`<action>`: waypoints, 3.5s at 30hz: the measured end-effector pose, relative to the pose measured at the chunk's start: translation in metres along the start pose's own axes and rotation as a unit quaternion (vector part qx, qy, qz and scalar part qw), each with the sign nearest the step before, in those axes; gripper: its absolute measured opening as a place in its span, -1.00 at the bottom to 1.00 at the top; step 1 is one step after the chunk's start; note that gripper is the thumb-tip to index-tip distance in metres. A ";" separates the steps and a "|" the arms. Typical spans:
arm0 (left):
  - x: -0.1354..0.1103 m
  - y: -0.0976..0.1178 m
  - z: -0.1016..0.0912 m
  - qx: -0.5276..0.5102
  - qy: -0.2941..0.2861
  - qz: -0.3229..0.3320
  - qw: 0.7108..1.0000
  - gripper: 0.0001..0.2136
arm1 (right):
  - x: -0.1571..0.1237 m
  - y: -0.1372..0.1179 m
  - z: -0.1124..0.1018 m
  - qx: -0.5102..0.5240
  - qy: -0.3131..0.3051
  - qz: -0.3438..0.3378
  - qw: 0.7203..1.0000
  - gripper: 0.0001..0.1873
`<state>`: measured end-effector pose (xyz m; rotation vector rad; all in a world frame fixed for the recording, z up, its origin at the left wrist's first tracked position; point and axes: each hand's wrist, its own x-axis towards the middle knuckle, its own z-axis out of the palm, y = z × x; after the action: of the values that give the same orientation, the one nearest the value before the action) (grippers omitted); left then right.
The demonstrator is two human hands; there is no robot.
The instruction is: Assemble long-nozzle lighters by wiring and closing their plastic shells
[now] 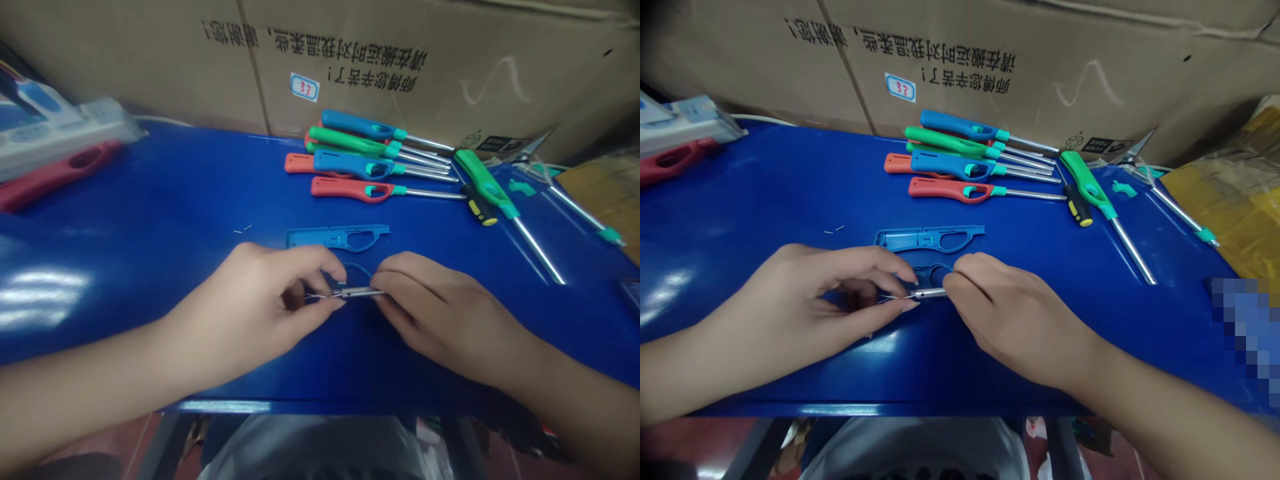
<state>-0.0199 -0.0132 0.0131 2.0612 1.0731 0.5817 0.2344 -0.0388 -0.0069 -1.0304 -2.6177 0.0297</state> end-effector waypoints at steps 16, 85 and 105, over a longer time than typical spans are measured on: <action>0.009 -0.022 -0.015 0.164 0.041 0.027 0.985 -0.38 | 0.005 0.023 -0.007 0.105 0.087 0.164 0.977 -0.91; 0.020 -0.008 0.002 -0.280 -0.012 -0.131 0.951 -0.71 | 0.011 0.010 -0.013 0.309 -0.049 0.188 0.931 -0.73; 0.017 -0.007 0.001 -0.305 0.003 -0.107 0.946 -0.83 | 0.006 0.009 -0.009 0.273 -0.019 0.144 0.951 -0.88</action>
<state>-0.0131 0.0034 0.0085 1.3877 0.9511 0.7035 0.2388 -0.0293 0.0026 -1.1833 -2.2525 0.7970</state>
